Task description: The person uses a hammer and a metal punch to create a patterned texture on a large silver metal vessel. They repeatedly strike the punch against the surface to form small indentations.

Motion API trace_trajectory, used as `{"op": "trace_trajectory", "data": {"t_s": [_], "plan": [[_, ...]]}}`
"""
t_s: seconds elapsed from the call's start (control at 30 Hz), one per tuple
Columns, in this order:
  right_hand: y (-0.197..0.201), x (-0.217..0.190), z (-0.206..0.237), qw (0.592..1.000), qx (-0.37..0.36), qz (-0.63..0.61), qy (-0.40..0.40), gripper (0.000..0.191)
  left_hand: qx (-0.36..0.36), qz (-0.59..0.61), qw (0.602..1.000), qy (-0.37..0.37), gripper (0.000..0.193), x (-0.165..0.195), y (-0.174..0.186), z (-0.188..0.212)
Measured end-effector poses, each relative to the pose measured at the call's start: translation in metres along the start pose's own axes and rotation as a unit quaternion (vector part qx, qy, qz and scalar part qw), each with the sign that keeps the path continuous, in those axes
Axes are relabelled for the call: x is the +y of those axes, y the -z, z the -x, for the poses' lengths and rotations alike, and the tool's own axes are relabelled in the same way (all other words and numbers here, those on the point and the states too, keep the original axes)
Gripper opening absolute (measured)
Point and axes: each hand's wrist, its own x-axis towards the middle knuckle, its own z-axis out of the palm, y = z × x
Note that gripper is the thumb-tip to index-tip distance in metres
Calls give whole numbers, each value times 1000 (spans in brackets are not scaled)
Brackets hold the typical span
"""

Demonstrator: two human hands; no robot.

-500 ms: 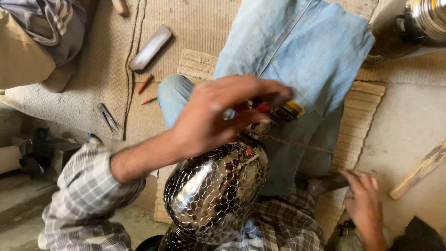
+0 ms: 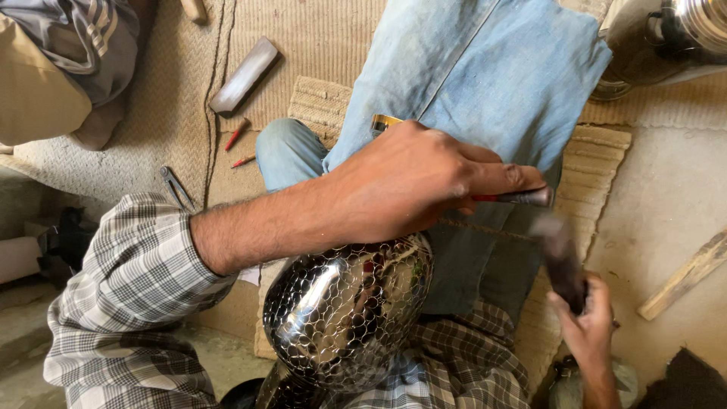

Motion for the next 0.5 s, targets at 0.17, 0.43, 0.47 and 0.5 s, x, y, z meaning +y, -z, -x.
{"op": "trace_trajectory", "data": {"t_s": [0.17, 0.43, 0.47, 0.5], "plan": [[-4, -3, 12, 943, -34, -280, 177, 54, -9, -20, 1000, -18, 50, -5, -8, -5], [-7, -36, 25, 930, 20, -320, 179, 92, -16, 28, 998, -58, 53, -7, -11, -11], [-5, -35, 26, 935, 41, -293, 196, 94, -21, 20, 998, -56, 54, -7, -10, -12], [-4, -33, 27, 938, 58, -272, 206, 91, -26, 15, 998, -55, 54, -7, -10, -12]]}}
